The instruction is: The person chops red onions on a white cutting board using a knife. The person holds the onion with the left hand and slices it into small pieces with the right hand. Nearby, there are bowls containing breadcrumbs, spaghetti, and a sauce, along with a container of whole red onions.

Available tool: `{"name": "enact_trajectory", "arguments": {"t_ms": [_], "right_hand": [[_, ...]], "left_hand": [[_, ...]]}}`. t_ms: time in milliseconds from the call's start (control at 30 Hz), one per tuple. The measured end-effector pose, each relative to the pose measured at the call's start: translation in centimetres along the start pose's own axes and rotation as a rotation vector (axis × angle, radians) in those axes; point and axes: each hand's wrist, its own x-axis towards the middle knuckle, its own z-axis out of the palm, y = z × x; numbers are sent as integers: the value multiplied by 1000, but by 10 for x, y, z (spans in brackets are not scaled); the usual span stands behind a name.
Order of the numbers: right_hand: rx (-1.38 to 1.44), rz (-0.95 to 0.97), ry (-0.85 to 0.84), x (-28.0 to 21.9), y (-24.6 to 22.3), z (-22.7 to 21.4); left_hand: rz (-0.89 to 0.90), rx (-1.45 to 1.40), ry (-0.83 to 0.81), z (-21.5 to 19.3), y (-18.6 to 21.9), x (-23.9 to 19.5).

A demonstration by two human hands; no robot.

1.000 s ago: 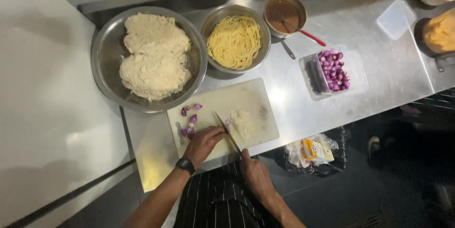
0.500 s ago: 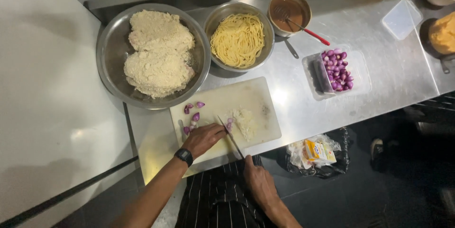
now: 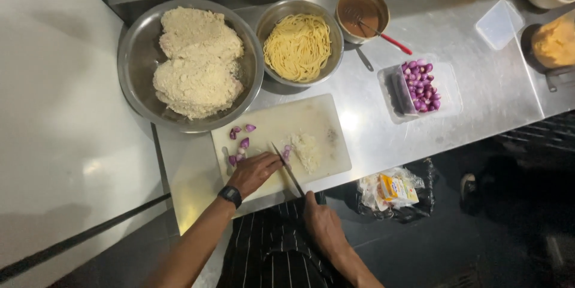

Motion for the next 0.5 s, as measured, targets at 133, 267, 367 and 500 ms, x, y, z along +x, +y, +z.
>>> {"name": "enact_trajectory", "arguments": {"t_ms": [133, 267, 367, 500], "right_hand": [[-3, -130, 64, 12, 6, 6], [110, -55, -6, 6, -2, -6], [97, 11, -71, 16, -6, -10], [112, 8, -47, -4, 3, -4]], "left_hand": [[-163, -163, -81, -3, 4, 4], [20, -21, 12, 4, -3, 0], [-3, -44, 7, 9, -9, 1], [-1, 10, -24, 14, -8, -5]]}}
